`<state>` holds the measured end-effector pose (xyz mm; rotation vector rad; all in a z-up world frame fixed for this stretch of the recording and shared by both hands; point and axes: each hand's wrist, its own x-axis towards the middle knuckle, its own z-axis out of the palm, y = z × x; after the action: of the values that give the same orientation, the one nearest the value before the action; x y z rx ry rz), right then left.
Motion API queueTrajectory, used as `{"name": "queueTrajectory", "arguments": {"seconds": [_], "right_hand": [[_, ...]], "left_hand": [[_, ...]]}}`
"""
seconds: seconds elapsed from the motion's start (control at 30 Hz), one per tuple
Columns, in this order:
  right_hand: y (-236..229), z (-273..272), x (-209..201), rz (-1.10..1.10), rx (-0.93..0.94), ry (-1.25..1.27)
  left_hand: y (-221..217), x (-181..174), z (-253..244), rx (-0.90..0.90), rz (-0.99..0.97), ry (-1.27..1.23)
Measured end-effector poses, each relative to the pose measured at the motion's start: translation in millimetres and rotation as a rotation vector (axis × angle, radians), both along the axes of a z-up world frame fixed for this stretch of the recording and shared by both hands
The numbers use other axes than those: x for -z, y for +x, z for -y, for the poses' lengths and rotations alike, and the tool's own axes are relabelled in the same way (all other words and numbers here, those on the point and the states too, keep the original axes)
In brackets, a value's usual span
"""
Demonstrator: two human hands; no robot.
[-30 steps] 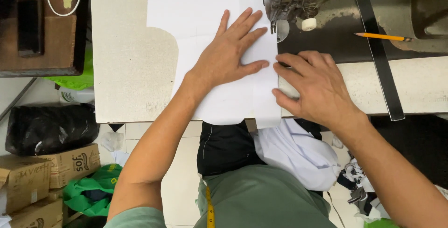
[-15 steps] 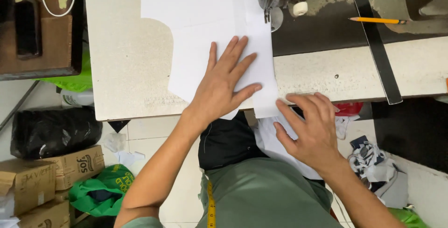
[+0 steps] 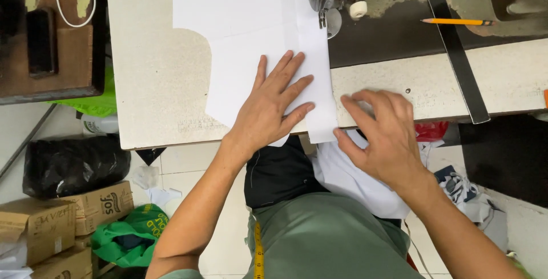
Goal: Measuring and marking white fabric pieces using a tape measure, ruler, and pencil, and making small cuts with scissors at a sewing workstation.
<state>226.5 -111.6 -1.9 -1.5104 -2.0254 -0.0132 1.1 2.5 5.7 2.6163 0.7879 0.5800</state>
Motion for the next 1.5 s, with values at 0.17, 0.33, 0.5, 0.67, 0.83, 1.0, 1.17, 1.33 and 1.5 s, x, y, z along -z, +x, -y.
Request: {"name": "queueTrajectory", "arguments": {"seconds": [0.17, 0.33, 0.5, 0.67, 0.83, 1.0, 1.17, 1.33, 1.5], "right_hand": [[-1, -15, 4, 0.059, 0.022, 0.030], [-3, -18, 3, 0.157, 0.031, 0.064], [7, -14, 2, -0.056, -0.054, -0.004], [11, -9, 2, -0.198, -0.064, 0.052], [10, -11, 3, -0.168, -0.073, 0.092], [8, -12, 5, -0.110, -0.046, 0.093], [5, -12, 5, -0.062, -0.018, 0.062], [1, -18, -1, -0.032, -0.036, 0.043], [-1, -24, -4, -0.006, -0.073, 0.029]], "left_hand": [[1, -1, 0, 0.020, 0.036, 0.033], [11, -7, 4, 0.137, 0.171, 0.132], [14, -2, 12, 0.202, 0.200, 0.056], [12, -8, 12, 0.230, 0.170, 0.143], [11, -14, 13, 0.258, 0.219, 0.113], [12, -14, 15, 0.255, 0.245, 0.119], [11, -13, 15, 0.259, 0.242, 0.124], [12, -12, 15, 0.258, 0.231, 0.135], [11, -13, 15, 0.264, 0.220, 0.161]]}}
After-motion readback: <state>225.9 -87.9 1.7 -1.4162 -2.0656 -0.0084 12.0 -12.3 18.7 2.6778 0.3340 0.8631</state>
